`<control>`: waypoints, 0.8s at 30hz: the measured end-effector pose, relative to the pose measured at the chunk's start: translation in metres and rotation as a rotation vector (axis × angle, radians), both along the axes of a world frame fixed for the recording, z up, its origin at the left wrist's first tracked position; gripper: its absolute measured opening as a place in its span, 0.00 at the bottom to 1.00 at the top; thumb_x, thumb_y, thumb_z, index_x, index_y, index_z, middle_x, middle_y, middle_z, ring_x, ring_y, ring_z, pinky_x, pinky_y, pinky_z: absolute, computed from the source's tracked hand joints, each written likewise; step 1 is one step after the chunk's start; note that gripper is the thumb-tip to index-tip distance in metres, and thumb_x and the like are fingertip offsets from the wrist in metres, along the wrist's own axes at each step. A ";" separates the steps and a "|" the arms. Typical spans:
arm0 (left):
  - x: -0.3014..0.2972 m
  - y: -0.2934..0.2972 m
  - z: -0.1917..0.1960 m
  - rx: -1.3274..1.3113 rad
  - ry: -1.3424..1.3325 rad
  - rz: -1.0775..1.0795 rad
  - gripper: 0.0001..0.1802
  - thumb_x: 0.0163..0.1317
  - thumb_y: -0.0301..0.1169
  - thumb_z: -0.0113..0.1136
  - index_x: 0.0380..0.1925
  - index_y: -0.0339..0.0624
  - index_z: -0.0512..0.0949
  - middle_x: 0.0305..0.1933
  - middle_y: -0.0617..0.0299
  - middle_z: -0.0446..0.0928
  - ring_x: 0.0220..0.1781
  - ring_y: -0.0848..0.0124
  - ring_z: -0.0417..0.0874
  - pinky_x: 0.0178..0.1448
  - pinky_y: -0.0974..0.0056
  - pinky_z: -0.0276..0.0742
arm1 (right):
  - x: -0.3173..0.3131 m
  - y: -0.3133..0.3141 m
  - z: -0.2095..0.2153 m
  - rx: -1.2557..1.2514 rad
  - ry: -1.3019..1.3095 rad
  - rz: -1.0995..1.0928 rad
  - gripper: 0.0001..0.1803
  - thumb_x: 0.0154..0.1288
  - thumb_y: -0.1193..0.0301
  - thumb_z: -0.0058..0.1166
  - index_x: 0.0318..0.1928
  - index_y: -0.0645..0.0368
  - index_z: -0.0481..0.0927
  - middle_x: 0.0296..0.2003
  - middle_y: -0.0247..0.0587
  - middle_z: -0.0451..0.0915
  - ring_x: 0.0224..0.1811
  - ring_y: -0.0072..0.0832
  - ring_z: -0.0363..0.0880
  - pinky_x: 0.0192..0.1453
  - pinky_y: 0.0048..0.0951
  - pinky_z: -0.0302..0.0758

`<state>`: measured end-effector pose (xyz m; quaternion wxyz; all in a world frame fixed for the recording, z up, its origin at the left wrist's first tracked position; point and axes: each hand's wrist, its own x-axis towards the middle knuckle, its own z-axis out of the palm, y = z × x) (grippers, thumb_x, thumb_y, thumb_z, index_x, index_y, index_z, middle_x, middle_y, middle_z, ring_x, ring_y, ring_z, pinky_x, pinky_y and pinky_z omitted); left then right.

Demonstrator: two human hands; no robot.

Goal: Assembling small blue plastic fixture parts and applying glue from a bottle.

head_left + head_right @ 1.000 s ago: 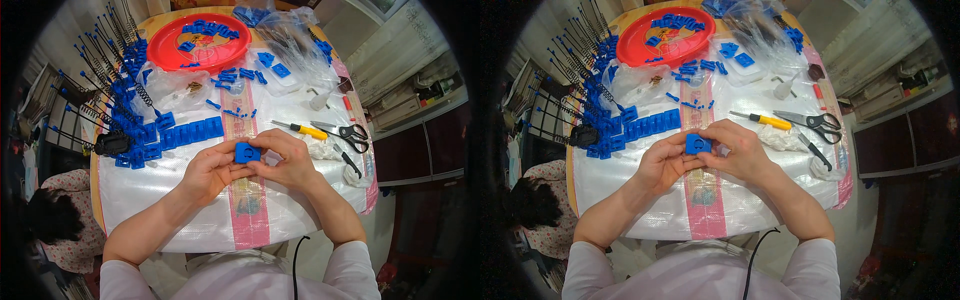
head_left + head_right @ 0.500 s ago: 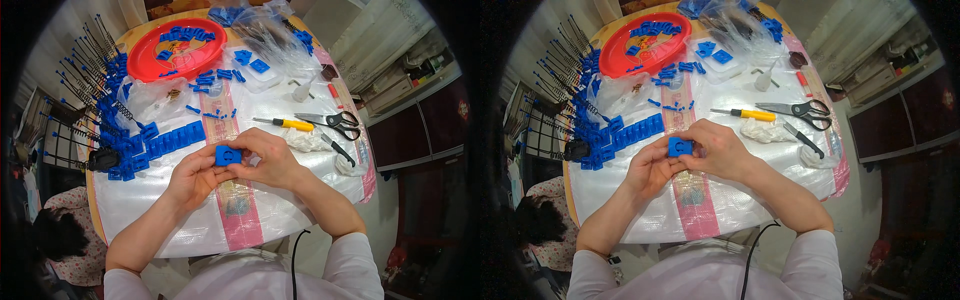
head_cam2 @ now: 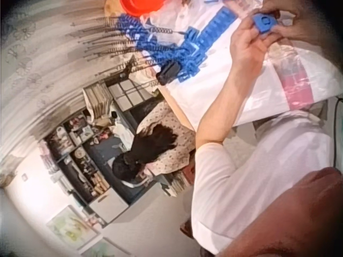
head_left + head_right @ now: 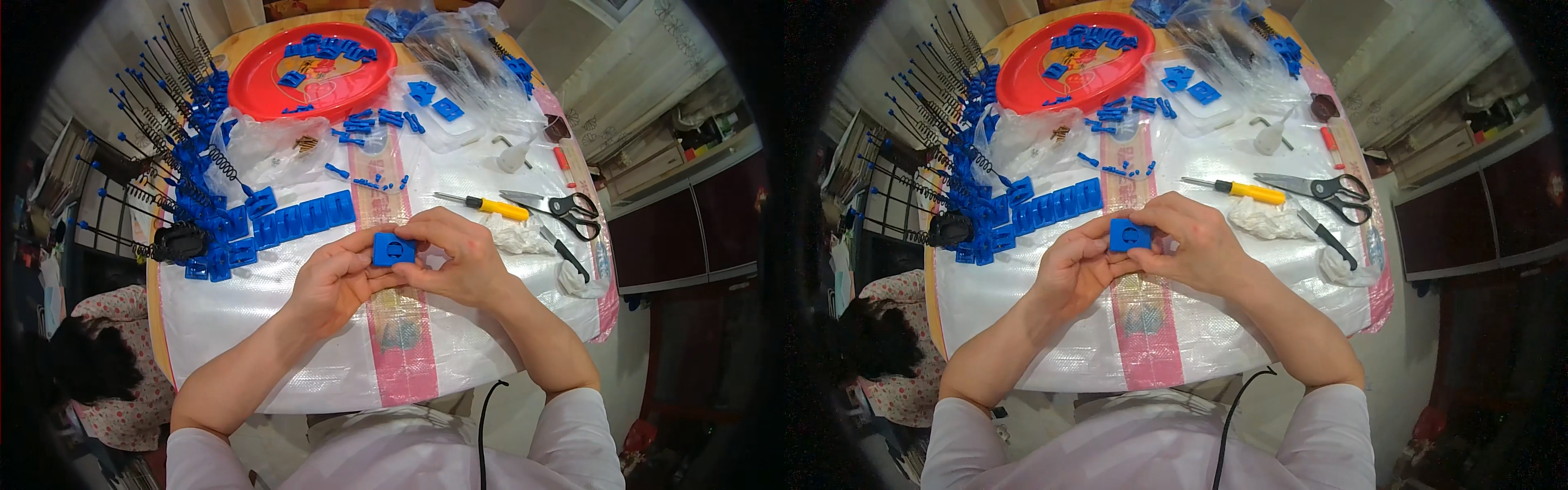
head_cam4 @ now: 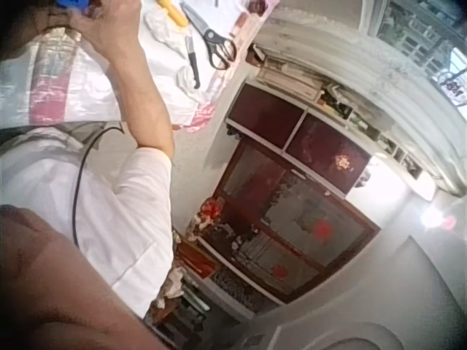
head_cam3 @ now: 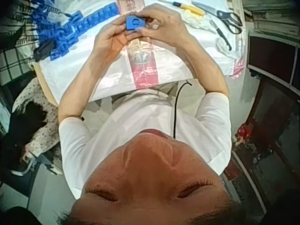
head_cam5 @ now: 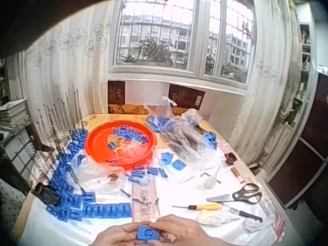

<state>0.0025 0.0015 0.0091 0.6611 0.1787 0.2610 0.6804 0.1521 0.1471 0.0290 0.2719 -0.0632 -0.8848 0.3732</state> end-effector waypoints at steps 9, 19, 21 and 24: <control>0.001 -0.001 -0.003 -0.005 -0.015 0.038 0.26 0.68 0.23 0.45 0.66 0.25 0.62 0.61 0.42 0.73 0.63 0.52 0.78 0.70 0.49 0.73 | -0.001 -0.001 0.002 0.029 0.009 -0.009 0.22 0.47 0.77 0.71 0.46 0.64 0.83 0.41 0.44 0.83 0.35 0.26 0.83 0.38 0.24 0.82; -0.001 -0.001 -0.006 -0.002 -0.019 0.030 0.24 0.70 0.23 0.49 0.65 0.26 0.64 0.61 0.43 0.74 0.63 0.54 0.78 0.70 0.50 0.73 | -0.002 -0.001 0.001 0.005 -0.011 -0.012 0.23 0.46 0.77 0.71 0.46 0.63 0.83 0.41 0.44 0.83 0.36 0.28 0.84 0.40 0.26 0.82; -0.001 -0.001 -0.006 -0.007 -0.017 0.028 0.25 0.69 0.23 0.49 0.65 0.26 0.64 0.62 0.42 0.73 0.64 0.54 0.77 0.70 0.50 0.73 | -0.002 -0.001 0.001 -0.011 -0.020 -0.015 0.23 0.46 0.77 0.71 0.47 0.63 0.83 0.41 0.44 0.83 0.36 0.28 0.84 0.40 0.26 0.82; -0.001 -0.001 -0.007 -0.025 -0.011 0.027 0.26 0.68 0.24 0.50 0.65 0.26 0.64 0.62 0.42 0.72 0.64 0.52 0.77 0.70 0.50 0.73 | -0.003 -0.003 0.004 -0.023 -0.035 -0.015 0.23 0.46 0.77 0.71 0.47 0.62 0.83 0.40 0.44 0.84 0.36 0.28 0.84 0.40 0.26 0.82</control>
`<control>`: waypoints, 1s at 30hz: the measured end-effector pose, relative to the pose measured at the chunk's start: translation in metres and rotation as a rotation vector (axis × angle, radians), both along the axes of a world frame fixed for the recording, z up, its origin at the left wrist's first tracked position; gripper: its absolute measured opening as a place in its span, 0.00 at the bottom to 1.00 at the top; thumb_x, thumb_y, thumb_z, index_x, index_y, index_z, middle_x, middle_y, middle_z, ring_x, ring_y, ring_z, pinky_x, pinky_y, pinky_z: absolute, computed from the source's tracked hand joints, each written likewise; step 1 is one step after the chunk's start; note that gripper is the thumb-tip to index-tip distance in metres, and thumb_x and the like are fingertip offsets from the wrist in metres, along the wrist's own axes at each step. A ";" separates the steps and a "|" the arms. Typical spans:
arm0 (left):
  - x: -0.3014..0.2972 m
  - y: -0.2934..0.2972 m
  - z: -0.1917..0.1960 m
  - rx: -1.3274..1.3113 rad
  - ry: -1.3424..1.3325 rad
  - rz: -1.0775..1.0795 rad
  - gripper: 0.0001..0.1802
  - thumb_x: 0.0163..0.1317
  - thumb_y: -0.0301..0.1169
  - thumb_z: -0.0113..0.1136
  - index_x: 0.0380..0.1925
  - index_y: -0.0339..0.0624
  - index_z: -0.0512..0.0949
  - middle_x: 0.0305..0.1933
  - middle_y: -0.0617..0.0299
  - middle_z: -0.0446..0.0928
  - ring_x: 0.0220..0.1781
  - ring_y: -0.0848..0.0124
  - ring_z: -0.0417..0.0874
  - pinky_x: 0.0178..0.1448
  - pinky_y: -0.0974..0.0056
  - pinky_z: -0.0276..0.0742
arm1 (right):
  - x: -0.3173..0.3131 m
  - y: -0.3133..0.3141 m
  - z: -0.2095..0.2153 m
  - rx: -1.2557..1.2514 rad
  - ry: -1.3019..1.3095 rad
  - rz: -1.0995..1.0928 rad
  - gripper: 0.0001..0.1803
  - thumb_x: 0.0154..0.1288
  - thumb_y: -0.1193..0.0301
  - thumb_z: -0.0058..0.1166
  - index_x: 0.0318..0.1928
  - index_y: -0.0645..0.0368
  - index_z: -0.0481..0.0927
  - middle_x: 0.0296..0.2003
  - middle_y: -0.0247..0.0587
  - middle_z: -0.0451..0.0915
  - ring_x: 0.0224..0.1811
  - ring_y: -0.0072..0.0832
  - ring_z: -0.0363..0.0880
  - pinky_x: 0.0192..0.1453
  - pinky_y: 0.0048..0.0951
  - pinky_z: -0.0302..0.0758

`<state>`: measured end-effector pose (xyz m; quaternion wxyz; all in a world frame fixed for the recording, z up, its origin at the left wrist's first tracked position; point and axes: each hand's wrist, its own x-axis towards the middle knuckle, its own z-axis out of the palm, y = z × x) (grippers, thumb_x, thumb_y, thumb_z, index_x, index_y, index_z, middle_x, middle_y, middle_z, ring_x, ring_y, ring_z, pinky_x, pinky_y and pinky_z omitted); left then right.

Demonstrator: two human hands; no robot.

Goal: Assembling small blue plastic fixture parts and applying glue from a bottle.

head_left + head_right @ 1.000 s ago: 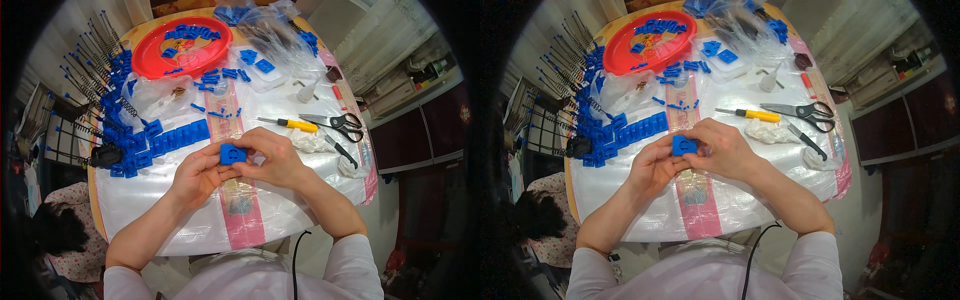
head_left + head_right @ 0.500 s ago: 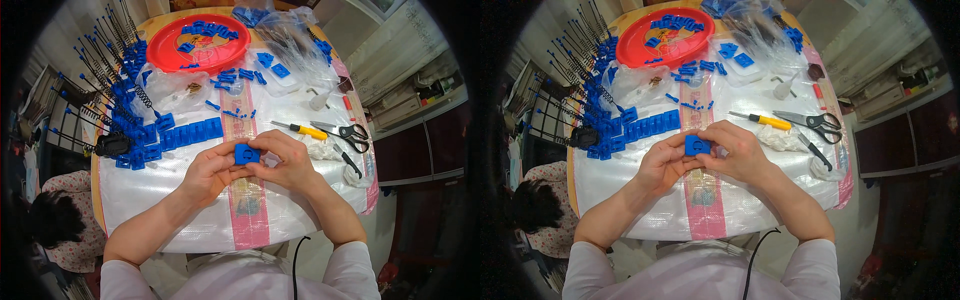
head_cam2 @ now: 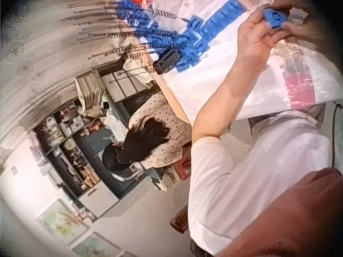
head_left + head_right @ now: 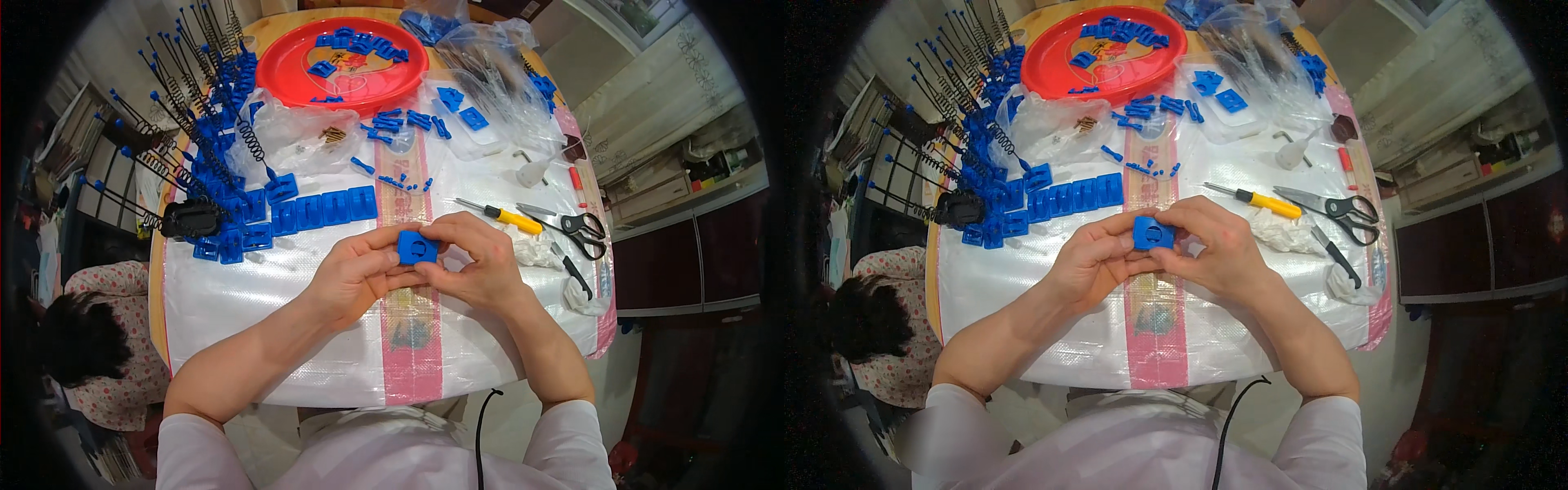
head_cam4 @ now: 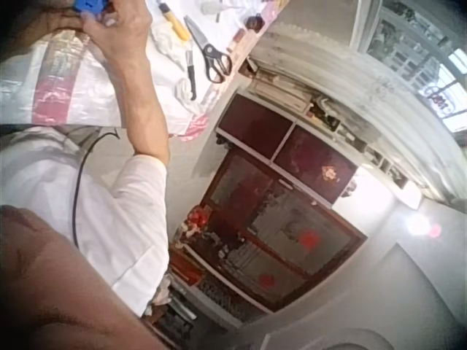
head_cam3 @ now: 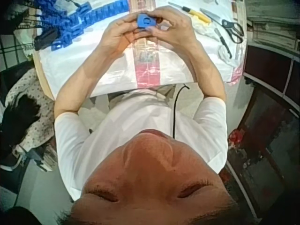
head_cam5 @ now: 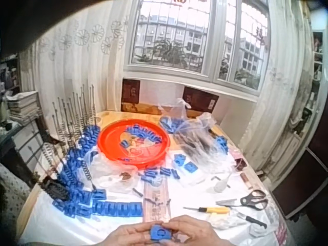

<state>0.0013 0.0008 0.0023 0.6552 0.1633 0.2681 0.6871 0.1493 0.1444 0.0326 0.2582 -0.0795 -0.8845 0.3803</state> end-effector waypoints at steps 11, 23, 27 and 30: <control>0.000 0.001 0.001 -0.009 -0.030 0.002 0.25 0.68 0.24 0.48 0.65 0.26 0.64 0.61 0.40 0.73 0.63 0.52 0.78 0.70 0.50 0.73 | -0.001 0.000 -0.001 0.011 -0.026 -0.001 0.22 0.48 0.77 0.70 0.47 0.63 0.83 0.38 0.43 0.84 0.35 0.28 0.84 0.40 0.26 0.81; -0.001 0.001 -0.002 0.041 -0.016 -0.006 0.25 0.70 0.25 0.51 0.65 0.27 0.64 0.62 0.41 0.73 0.64 0.53 0.77 0.70 0.50 0.73 | -0.002 -0.001 0.001 0.009 -0.011 -0.020 0.22 0.47 0.76 0.71 0.46 0.63 0.83 0.39 0.44 0.84 0.36 0.27 0.84 0.41 0.25 0.81; -0.001 0.000 -0.004 0.042 -0.044 0.000 0.25 0.70 0.26 0.50 0.65 0.27 0.63 0.62 0.41 0.73 0.65 0.53 0.76 0.70 0.49 0.73 | -0.002 0.000 -0.001 0.028 -0.015 -0.019 0.21 0.47 0.77 0.71 0.45 0.63 0.83 0.39 0.44 0.84 0.36 0.27 0.84 0.41 0.25 0.81; -0.001 0.000 -0.004 0.037 -0.016 0.005 0.25 0.70 0.26 0.49 0.65 0.27 0.64 0.62 0.41 0.73 0.65 0.53 0.76 0.71 0.49 0.72 | -0.001 0.001 0.000 0.041 -0.023 -0.020 0.21 0.47 0.77 0.71 0.45 0.64 0.83 0.40 0.44 0.84 0.37 0.28 0.85 0.42 0.26 0.81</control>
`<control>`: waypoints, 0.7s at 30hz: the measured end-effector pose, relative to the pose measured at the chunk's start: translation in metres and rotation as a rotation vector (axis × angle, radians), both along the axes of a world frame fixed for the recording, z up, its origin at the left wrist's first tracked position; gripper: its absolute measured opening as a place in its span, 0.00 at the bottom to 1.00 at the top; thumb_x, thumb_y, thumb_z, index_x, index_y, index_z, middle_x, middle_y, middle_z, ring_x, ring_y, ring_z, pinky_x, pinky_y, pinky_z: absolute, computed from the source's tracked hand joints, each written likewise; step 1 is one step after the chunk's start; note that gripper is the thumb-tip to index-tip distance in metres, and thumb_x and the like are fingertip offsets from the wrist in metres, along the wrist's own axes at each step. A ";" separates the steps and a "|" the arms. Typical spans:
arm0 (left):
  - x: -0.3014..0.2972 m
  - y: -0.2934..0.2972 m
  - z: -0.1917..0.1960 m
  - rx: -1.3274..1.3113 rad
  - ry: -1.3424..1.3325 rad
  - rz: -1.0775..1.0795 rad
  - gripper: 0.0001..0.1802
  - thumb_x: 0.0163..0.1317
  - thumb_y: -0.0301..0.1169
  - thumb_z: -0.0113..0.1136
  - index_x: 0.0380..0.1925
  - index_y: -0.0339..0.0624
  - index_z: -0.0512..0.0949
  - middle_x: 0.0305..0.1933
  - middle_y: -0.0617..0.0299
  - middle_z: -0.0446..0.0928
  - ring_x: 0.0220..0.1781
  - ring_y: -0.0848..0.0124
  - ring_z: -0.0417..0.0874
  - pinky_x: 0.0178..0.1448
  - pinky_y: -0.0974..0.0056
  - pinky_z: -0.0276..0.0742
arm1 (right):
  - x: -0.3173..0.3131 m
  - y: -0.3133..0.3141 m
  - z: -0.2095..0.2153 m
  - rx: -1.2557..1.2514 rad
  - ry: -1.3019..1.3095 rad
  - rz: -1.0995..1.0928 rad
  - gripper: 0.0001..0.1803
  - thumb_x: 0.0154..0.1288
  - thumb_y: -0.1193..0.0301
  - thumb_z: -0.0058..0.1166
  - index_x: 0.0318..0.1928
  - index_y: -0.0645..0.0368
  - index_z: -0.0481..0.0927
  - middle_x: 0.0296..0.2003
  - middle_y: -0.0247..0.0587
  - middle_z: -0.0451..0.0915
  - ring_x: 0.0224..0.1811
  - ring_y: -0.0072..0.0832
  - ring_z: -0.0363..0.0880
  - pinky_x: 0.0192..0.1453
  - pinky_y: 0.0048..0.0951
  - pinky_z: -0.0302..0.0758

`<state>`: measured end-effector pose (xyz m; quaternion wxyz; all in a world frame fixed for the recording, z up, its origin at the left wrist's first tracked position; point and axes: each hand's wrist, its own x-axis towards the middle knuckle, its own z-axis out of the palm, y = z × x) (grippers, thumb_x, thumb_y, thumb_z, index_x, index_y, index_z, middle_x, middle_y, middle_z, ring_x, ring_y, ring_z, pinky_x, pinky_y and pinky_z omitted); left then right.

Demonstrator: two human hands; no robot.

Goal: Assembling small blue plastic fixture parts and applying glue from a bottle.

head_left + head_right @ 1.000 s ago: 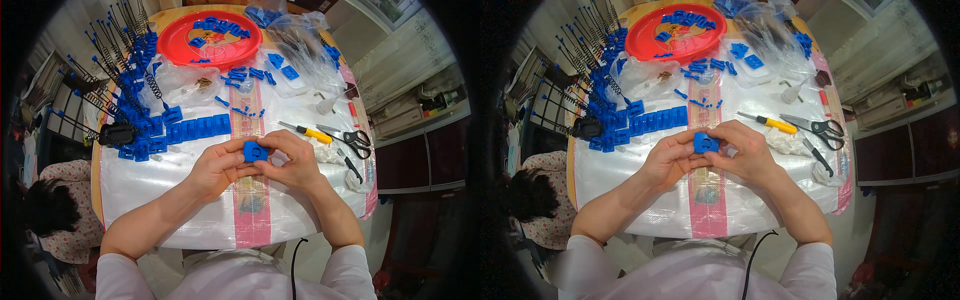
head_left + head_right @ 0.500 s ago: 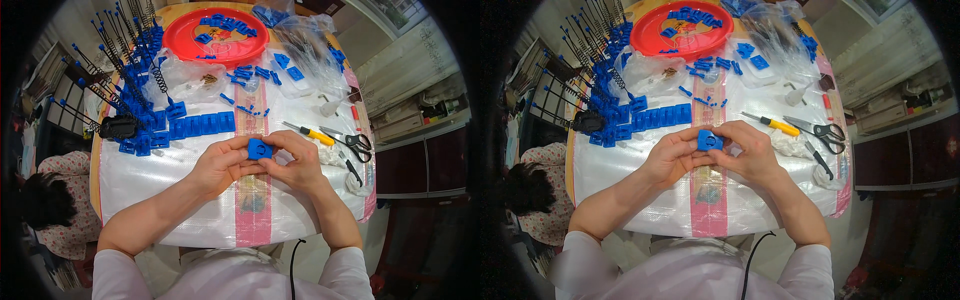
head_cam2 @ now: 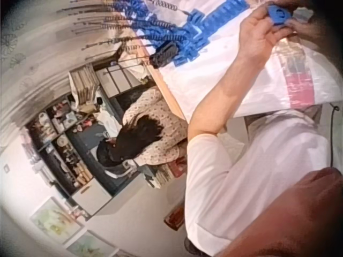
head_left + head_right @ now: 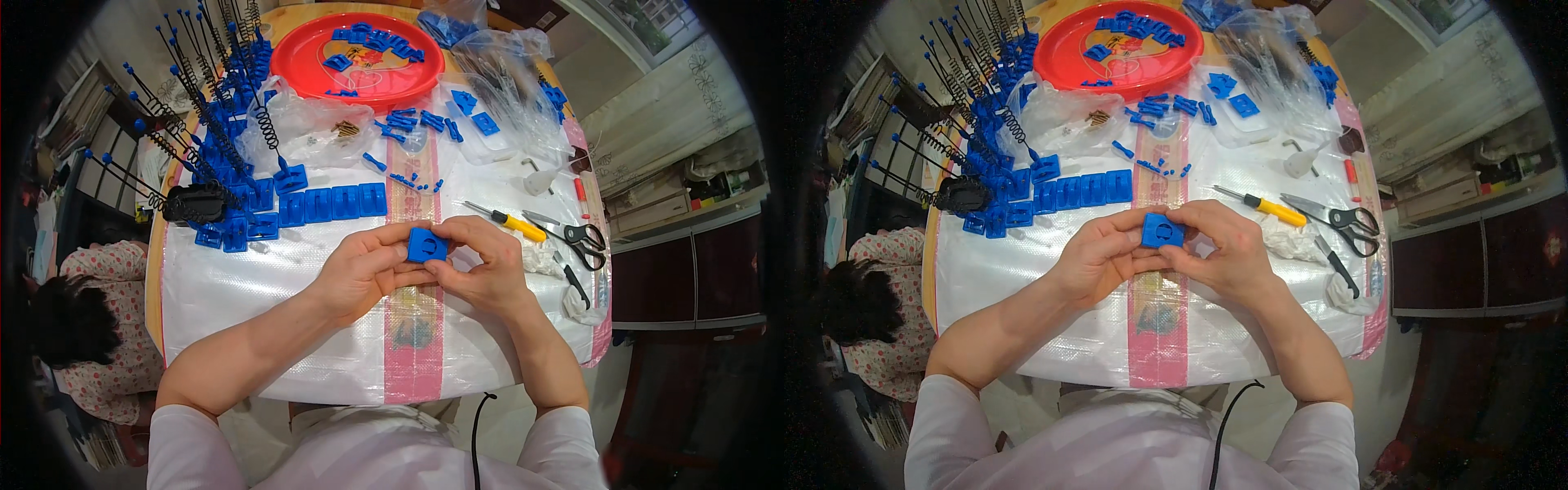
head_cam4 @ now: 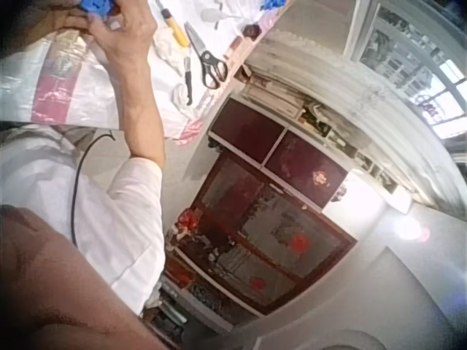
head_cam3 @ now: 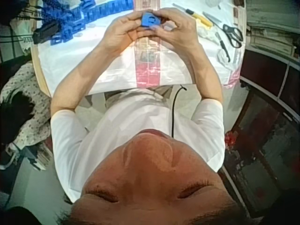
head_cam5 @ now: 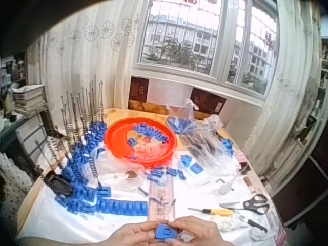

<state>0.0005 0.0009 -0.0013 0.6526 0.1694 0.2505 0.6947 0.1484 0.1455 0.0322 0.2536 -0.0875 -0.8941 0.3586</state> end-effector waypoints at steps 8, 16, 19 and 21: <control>-0.001 0.001 0.000 -0.003 -0.020 0.009 0.24 0.70 0.26 0.49 0.63 0.26 0.65 0.62 0.41 0.73 0.65 0.53 0.76 0.71 0.49 0.72 | -0.001 -0.002 0.000 -0.019 0.027 -0.015 0.22 0.46 0.77 0.71 0.45 0.64 0.83 0.41 0.44 0.84 0.38 0.29 0.85 0.44 0.26 0.82; 0.000 0.001 0.003 0.016 -0.016 -0.003 0.24 0.70 0.25 0.48 0.65 0.27 0.64 0.62 0.41 0.72 0.65 0.53 0.76 0.72 0.49 0.70 | -0.001 -0.001 0.000 0.030 0.055 0.007 0.22 0.48 0.75 0.71 0.46 0.63 0.83 0.41 0.45 0.84 0.35 0.29 0.85 0.40 0.26 0.83; 0.001 0.000 0.005 0.015 -0.019 -0.006 0.24 0.70 0.24 0.48 0.65 0.27 0.64 0.62 0.42 0.72 0.65 0.52 0.76 0.72 0.49 0.70 | 0.000 -0.001 0.001 0.068 0.073 0.014 0.22 0.48 0.75 0.72 0.47 0.63 0.83 0.41 0.45 0.84 0.36 0.29 0.85 0.40 0.26 0.83; 0.001 0.000 0.005 0.014 -0.021 -0.006 0.24 0.70 0.24 0.48 0.65 0.28 0.63 0.62 0.42 0.72 0.65 0.52 0.76 0.72 0.49 0.71 | 0.000 -0.001 0.000 0.079 0.084 0.007 0.22 0.48 0.75 0.72 0.47 0.63 0.83 0.41 0.45 0.83 0.36 0.29 0.85 0.39 0.25 0.83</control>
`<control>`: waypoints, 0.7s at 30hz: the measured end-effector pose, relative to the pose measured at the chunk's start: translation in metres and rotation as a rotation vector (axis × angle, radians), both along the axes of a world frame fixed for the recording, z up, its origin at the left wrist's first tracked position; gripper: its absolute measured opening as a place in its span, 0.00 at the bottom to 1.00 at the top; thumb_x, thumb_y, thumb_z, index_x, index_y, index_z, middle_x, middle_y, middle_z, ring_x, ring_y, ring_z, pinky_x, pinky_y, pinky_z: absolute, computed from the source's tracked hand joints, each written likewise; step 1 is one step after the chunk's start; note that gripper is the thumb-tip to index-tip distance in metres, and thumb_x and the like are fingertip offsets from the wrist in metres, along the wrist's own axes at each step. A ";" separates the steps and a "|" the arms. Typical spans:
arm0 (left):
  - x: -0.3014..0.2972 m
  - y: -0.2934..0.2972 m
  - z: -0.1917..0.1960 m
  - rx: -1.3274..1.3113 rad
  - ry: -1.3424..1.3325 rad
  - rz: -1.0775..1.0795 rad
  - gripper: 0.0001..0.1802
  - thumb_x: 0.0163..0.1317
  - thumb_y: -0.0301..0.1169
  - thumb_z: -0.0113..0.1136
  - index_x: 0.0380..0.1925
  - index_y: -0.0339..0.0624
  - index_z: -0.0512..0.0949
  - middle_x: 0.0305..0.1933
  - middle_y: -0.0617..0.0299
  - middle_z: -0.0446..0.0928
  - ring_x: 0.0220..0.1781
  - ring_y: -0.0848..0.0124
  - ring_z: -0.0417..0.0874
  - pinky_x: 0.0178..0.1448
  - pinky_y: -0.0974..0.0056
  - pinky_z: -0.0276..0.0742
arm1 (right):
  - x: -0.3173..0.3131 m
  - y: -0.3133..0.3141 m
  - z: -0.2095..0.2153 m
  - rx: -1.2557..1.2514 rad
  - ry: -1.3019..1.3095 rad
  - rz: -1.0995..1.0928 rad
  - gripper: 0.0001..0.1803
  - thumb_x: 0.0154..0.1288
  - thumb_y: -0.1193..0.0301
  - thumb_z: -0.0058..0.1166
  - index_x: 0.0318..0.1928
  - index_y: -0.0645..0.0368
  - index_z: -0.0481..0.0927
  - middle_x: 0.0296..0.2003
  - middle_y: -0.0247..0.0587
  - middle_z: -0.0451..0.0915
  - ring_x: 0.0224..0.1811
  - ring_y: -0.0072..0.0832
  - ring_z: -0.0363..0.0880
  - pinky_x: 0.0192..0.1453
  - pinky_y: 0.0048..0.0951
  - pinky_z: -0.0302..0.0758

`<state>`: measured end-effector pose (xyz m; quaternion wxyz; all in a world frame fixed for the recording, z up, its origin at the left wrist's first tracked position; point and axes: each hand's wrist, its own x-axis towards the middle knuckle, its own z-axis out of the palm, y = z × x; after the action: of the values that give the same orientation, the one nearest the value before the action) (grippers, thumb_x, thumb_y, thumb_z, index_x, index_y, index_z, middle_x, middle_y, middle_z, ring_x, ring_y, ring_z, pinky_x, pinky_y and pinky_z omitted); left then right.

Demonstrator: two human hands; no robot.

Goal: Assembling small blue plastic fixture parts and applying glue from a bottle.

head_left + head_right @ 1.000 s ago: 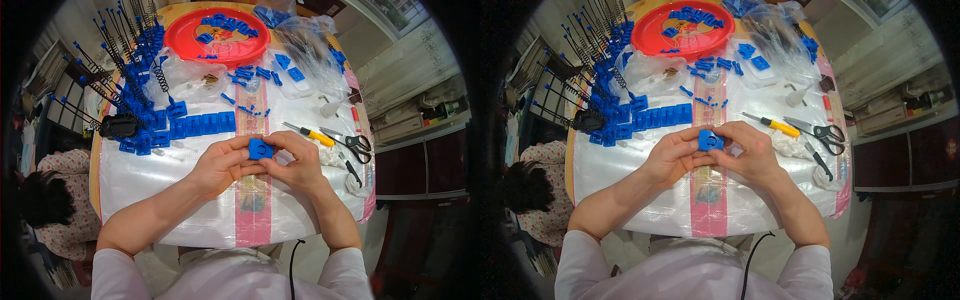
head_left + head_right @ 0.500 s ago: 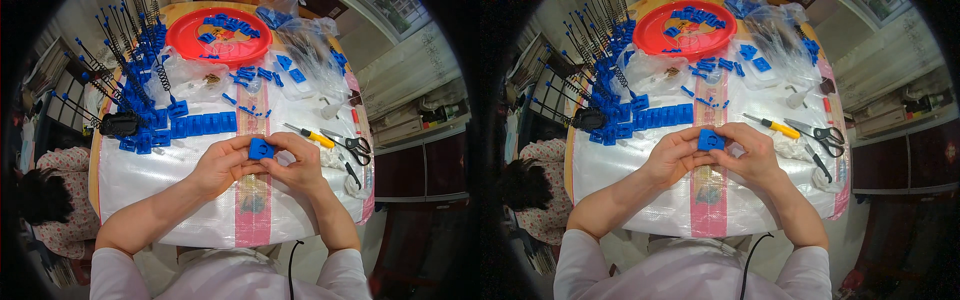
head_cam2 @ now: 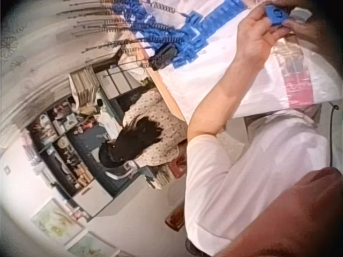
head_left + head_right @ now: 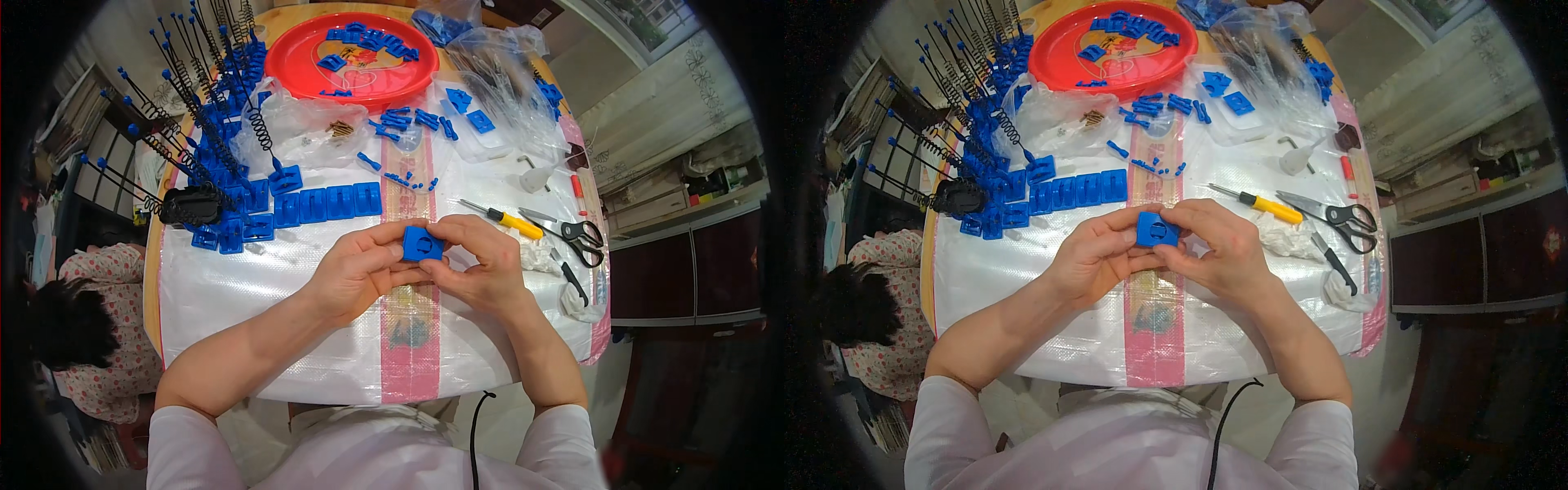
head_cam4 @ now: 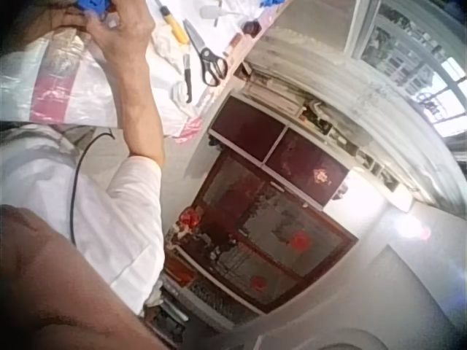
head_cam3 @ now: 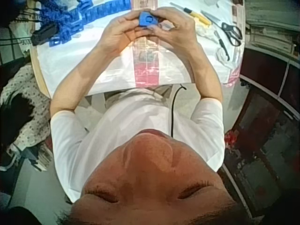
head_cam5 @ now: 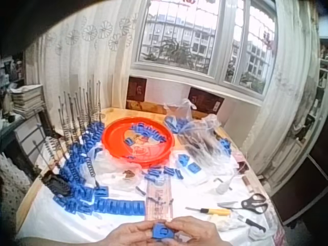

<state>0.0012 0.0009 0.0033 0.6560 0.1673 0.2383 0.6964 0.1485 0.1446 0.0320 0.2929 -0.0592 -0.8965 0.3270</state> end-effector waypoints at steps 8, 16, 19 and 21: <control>0.001 0.001 -0.002 -0.027 -0.003 0.007 0.26 0.70 0.26 0.51 0.66 0.27 0.63 0.62 0.42 0.72 0.64 0.51 0.76 0.71 0.49 0.72 | 0.002 0.000 0.001 -0.010 0.010 0.015 0.22 0.49 0.75 0.71 0.47 0.62 0.83 0.41 0.45 0.83 0.36 0.30 0.85 0.39 0.26 0.83; 0.004 0.000 0.007 -0.041 0.098 -0.009 0.28 0.67 0.25 0.53 0.66 0.29 0.63 0.61 0.44 0.74 0.64 0.55 0.77 0.71 0.51 0.72 | 0.002 0.001 -0.005 -0.083 -0.002 0.009 0.21 0.49 0.74 0.70 0.46 0.61 0.83 0.39 0.43 0.83 0.33 0.29 0.84 0.37 0.26 0.82; 0.004 0.000 0.009 -0.077 0.142 -0.010 0.29 0.65 0.24 0.54 0.66 0.29 0.63 0.61 0.44 0.74 0.64 0.57 0.77 0.70 0.52 0.72 | 0.003 -0.001 -0.002 -0.097 -0.032 -0.001 0.22 0.47 0.76 0.71 0.46 0.62 0.84 0.39 0.42 0.83 0.32 0.25 0.83 0.36 0.24 0.82; 0.004 0.000 0.008 -0.093 0.152 -0.010 0.29 0.64 0.24 0.54 0.66 0.29 0.64 0.61 0.44 0.75 0.64 0.57 0.77 0.70 0.52 0.72 | 0.004 -0.001 -0.002 -0.107 -0.050 -0.003 0.22 0.47 0.76 0.71 0.46 0.62 0.84 0.39 0.42 0.83 0.31 0.24 0.83 0.35 0.24 0.82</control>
<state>0.0057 0.0008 0.0114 0.6467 0.1901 0.3186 0.6665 0.1522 0.1434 0.0298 0.2674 -0.0842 -0.8848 0.3722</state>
